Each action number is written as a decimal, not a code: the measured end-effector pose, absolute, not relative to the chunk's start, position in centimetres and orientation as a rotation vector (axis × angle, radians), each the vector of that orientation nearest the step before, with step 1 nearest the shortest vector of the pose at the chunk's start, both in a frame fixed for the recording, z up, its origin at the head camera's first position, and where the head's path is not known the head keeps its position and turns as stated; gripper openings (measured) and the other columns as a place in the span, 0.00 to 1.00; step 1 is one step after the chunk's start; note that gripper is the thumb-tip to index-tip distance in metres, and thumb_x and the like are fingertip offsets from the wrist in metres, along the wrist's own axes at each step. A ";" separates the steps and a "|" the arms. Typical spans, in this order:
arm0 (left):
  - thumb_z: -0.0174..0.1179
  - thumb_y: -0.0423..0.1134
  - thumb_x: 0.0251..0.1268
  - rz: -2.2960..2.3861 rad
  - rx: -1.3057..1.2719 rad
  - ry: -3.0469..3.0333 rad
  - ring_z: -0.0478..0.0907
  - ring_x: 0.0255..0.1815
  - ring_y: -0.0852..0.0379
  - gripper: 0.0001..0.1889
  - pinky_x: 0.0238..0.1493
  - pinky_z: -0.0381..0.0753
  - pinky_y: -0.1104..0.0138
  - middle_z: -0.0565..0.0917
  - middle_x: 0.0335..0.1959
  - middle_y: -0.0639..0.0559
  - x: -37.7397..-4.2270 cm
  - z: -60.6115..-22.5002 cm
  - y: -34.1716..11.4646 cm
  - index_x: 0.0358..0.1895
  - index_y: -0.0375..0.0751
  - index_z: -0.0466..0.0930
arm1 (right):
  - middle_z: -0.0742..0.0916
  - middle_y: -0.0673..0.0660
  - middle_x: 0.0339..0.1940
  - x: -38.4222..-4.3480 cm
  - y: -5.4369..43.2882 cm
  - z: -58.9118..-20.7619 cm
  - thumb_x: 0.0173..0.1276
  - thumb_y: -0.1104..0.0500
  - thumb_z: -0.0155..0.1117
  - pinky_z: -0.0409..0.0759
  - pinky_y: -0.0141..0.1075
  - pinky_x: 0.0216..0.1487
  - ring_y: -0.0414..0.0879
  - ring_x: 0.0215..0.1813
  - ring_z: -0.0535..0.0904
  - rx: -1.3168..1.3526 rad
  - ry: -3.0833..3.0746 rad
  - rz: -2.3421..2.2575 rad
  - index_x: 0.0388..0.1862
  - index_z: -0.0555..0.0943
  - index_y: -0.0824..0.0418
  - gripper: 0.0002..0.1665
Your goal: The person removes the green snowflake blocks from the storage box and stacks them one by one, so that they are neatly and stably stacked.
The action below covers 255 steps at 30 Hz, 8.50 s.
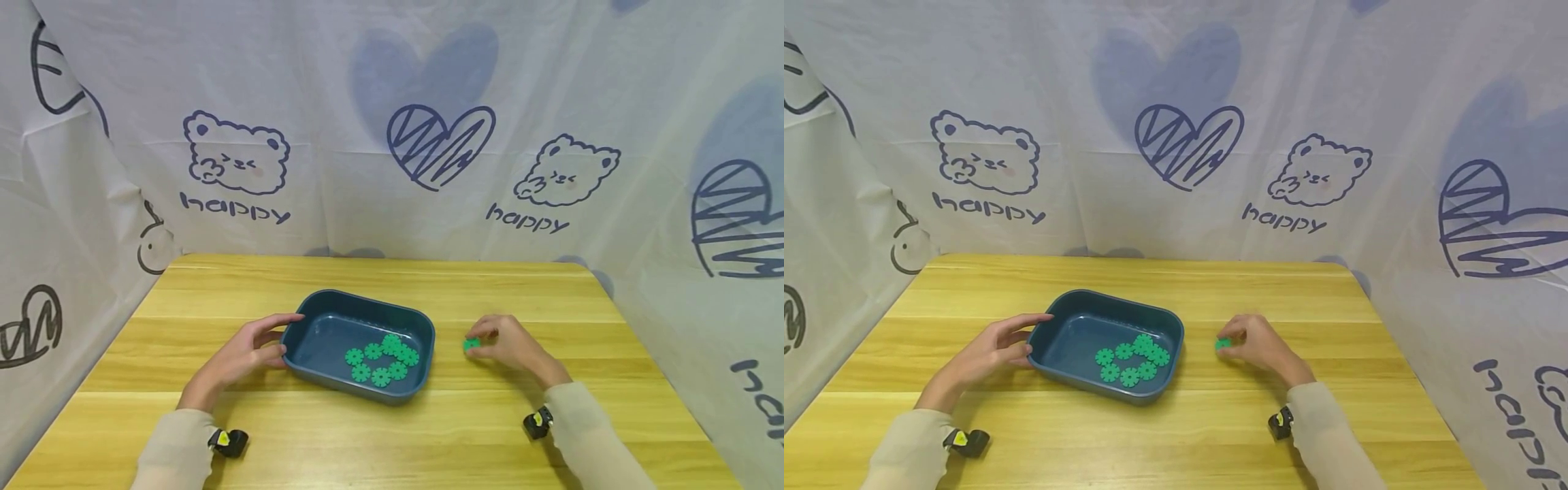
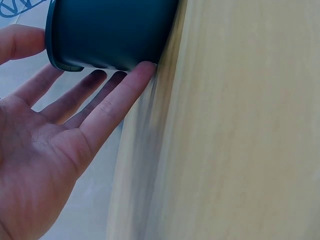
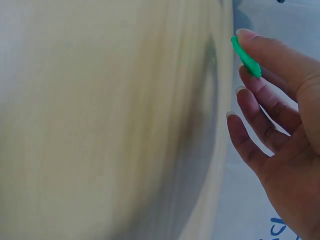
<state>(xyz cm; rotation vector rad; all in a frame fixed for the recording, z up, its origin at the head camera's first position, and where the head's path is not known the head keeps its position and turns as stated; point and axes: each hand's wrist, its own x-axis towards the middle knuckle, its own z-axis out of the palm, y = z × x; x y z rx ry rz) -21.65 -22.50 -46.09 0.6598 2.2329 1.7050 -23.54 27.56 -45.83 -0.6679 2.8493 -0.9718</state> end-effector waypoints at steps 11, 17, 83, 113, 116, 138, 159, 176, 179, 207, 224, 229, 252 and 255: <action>0.54 0.28 0.73 1.708 0.648 2.228 0.74 0.68 0.34 0.29 0.50 0.90 0.63 0.62 0.79 0.29 -21.6 -46.1 -22.5 0.76 0.33 0.64 | 0.90 0.54 0.48 -23.4 29.3 -46.8 0.63 0.57 0.78 0.87 0.38 0.52 0.47 0.49 0.84 -0.626 2.813 -0.948 0.48 0.90 0.59 0.15; 0.54 0.28 0.73 1.707 0.647 2.233 0.73 0.69 0.33 0.29 0.50 0.90 0.63 0.62 0.79 0.29 -21.6 -46.1 -22.5 0.76 0.33 0.65 | 0.90 0.51 0.45 -23.4 29.8 -47.0 0.63 0.57 0.78 0.87 0.40 0.53 0.46 0.49 0.84 -0.643 2.843 -0.926 0.45 0.91 0.57 0.13; 0.54 0.27 0.72 1.723 0.668 2.226 0.80 0.63 0.55 0.29 0.49 0.91 0.63 0.63 0.77 0.26 -21.7 -46.2 -22.6 0.75 0.29 0.64 | 0.90 0.56 0.48 -23.6 14.4 -41.4 0.65 0.61 0.77 0.88 0.45 0.54 0.53 0.52 0.84 -1.273 2.578 -0.852 0.49 0.89 0.61 0.14; 0.56 0.27 0.73 1.735 0.677 2.237 0.79 0.61 0.61 0.29 0.48 0.91 0.62 0.63 0.76 0.26 -21.6 -46.1 -22.6 0.75 0.29 0.63 | 0.90 0.50 0.55 -23.4 9.5 -43.8 0.64 0.58 0.77 0.79 0.37 0.69 0.43 0.61 0.83 -1.267 2.518 -0.561 0.53 0.90 0.56 0.18; 0.57 0.28 0.73 1.738 0.672 2.244 0.79 0.63 0.55 0.29 0.48 0.91 0.61 0.63 0.76 0.26 -21.6 -46.1 -22.6 0.75 0.29 0.63 | 0.90 0.51 0.55 -23.4 9.5 -43.9 0.64 0.58 0.78 0.80 0.36 0.67 0.44 0.61 0.83 -1.259 2.522 -0.562 0.53 0.90 0.56 0.18; 0.56 0.30 0.75 1.731 0.628 2.245 0.79 0.64 0.46 0.30 0.49 0.90 0.63 0.63 0.75 0.23 -21.2 -46.3 -22.4 0.77 0.31 0.61 | 0.89 0.51 0.50 -23.2 9.4 -43.9 0.63 0.59 0.79 0.79 0.22 0.47 0.37 0.43 0.80 -1.280 2.507 -0.511 0.51 0.90 0.57 0.17; 0.51 0.29 0.78 1.697 0.634 2.289 0.68 0.69 0.18 0.29 0.49 0.91 0.61 0.60 0.77 0.20 -21.0 -46.3 -22.1 0.79 0.32 0.58 | 0.88 0.52 0.49 -23.2 9.6 -43.4 0.64 0.66 0.75 0.79 0.19 0.43 0.39 0.42 0.81 -1.197 2.462 -0.548 0.51 0.90 0.61 0.16; 0.52 0.29 0.77 1.697 0.624 2.290 0.69 0.69 0.19 0.29 0.49 0.91 0.63 0.60 0.76 0.21 -20.9 -46.1 -22.1 0.78 0.31 0.59 | 0.88 0.51 0.46 -22.9 12.7 -41.0 0.65 0.59 0.75 0.85 0.29 0.43 0.44 0.42 0.84 -1.202 2.586 -0.789 0.48 0.90 0.57 0.13; 0.52 0.29 0.77 1.697 0.629 2.290 0.69 0.68 0.19 0.29 0.49 0.91 0.63 0.61 0.76 0.21 -20.9 -46.1 -22.1 0.78 0.31 0.59 | 0.88 0.51 0.45 -22.6 13.7 -40.3 0.64 0.59 0.75 0.85 0.30 0.42 0.45 0.41 0.83 -1.160 2.605 -0.836 0.48 0.90 0.57 0.13; 0.53 0.30 0.77 1.706 0.601 2.269 0.72 0.67 0.25 0.30 0.50 0.91 0.59 0.61 0.76 0.22 -20.7 -45.8 -22.3 0.78 0.32 0.58 | 0.90 0.47 0.40 -21.5 24.2 -39.9 0.58 0.62 0.78 0.88 0.44 0.46 0.47 0.41 0.83 -0.879 2.899 -0.988 0.42 0.90 0.55 0.12; 0.53 0.28 0.76 1.695 0.613 2.275 0.72 0.67 0.24 0.30 0.49 0.91 0.62 0.62 0.76 0.22 -21.1 -46.0 -22.2 0.78 0.31 0.59 | 0.89 0.49 0.41 -21.3 29.0 -42.3 0.58 0.60 0.79 0.84 0.40 0.45 0.47 0.42 0.82 -0.693 2.949 -0.962 0.43 0.90 0.54 0.13; 0.53 0.28 0.76 1.691 0.610 2.281 0.72 0.67 0.24 0.30 0.49 0.91 0.62 0.63 0.75 0.22 -21.0 -45.9 -22.2 0.78 0.32 0.59 | 0.89 0.49 0.42 -21.3 29.8 -42.8 0.59 0.59 0.79 0.83 0.36 0.44 0.44 0.42 0.80 -0.640 2.955 -0.950 0.43 0.90 0.55 0.12; 0.53 0.29 0.76 1.692 0.615 2.282 0.72 0.67 0.23 0.29 0.49 0.91 0.61 0.63 0.75 0.22 -21.0 -46.0 -22.2 0.78 0.32 0.60 | 0.89 0.52 0.40 -22.2 31.2 -45.7 0.61 0.62 0.77 0.82 0.30 0.40 0.44 0.40 0.80 -0.550 2.892 -0.957 0.42 0.90 0.58 0.10; 0.53 0.29 0.77 1.697 0.619 2.274 0.71 0.67 0.23 0.29 0.49 0.91 0.61 0.62 0.75 0.22 -21.0 -46.0 -22.3 0.78 0.32 0.59 | 0.89 0.53 0.40 -22.2 31.3 -45.8 0.61 0.62 0.76 0.81 0.30 0.40 0.45 0.41 0.80 -0.543 2.876 -0.968 0.43 0.90 0.59 0.10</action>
